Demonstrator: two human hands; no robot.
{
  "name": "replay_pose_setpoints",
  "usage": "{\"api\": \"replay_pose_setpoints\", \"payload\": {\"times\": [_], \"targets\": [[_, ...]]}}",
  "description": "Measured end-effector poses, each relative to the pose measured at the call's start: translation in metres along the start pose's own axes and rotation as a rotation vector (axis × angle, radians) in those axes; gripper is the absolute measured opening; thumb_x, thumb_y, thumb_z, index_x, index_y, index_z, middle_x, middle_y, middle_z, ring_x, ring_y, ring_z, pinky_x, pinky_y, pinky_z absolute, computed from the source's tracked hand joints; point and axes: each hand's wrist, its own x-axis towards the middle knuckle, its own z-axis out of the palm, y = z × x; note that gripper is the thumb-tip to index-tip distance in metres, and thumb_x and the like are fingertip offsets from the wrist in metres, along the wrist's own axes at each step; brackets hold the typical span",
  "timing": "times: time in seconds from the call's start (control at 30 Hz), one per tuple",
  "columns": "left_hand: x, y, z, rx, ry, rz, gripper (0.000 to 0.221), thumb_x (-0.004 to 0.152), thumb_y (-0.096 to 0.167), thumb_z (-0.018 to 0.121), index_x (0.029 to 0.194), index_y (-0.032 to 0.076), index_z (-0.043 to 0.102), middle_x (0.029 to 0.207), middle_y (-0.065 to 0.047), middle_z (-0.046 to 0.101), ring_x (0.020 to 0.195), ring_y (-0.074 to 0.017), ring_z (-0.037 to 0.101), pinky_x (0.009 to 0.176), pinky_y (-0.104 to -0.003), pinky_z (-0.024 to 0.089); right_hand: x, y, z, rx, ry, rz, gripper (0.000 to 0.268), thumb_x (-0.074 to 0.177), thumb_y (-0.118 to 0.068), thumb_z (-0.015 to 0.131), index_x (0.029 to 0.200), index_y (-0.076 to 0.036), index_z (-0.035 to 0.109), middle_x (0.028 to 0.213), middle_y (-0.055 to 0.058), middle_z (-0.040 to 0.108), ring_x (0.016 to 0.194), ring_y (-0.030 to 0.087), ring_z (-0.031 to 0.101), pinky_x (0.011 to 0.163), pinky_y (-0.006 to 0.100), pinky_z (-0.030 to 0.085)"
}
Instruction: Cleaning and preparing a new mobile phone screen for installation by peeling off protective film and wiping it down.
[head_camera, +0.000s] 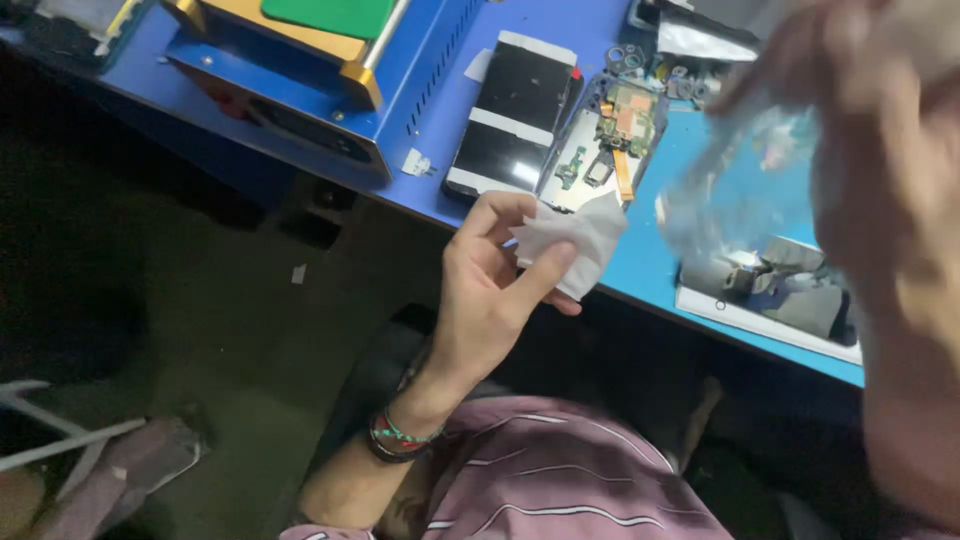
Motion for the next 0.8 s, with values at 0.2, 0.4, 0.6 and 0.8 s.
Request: {"api": "replay_pose_setpoints", "payload": {"times": [0.2,0.4,0.6,0.8], "targets": [[-0.018,-0.018,0.032,-0.013,-0.138,0.004,0.026,0.097,0.007,0.075,0.116,0.009,0.057,0.113,-0.01,0.07,0.098,-0.0146,0.072,0.074,-0.031,0.068,-0.131,-0.037,-0.022,0.084,-0.144,0.305,0.031,0.09,-0.008,0.077,0.118,-0.001,0.067,0.111,0.012,0.077,0.104,0.023,0.063,0.1,0.033,0.05],[-0.046,-0.026,0.052,0.12,-0.271,0.03,0.017,0.099,0.016,0.074,0.109,0.01,0.06,0.12,-0.011,0.072,0.113,-0.0159,0.071,0.092,-0.027,0.065,-0.179,-0.001,-0.016,0.221,0.046,0.486,0.036,0.096,-0.009,0.079,0.127,-0.004,0.061,0.104,0.005,0.072,0.1,0.013,0.066,0.096,0.027,0.054],[-0.057,-0.027,0.059,0.293,-0.158,0.242,0.035,0.105,0.025,0.064,0.13,0.002,0.055,0.13,-0.022,0.067,0.121,-0.0292,0.068,0.093,-0.032,0.063,-0.203,0.004,-0.032,0.12,0.117,0.374,0.025,0.1,-0.005,0.081,0.119,0.002,0.066,0.115,0.013,0.067,0.103,0.019,0.066,0.099,0.03,0.054],[-0.065,-0.04,0.077,0.822,-0.399,0.641,0.032,0.102,0.017,0.078,0.124,-0.001,0.065,0.118,-0.016,0.072,0.103,-0.0304,0.071,0.096,-0.039,0.061,-0.23,-0.005,-0.035,0.089,0.225,0.357,0.044,0.096,0.0,0.081,0.13,0.008,0.054,0.107,0.02,0.065,0.086,0.023,0.074,0.083,0.031,0.059]]}}
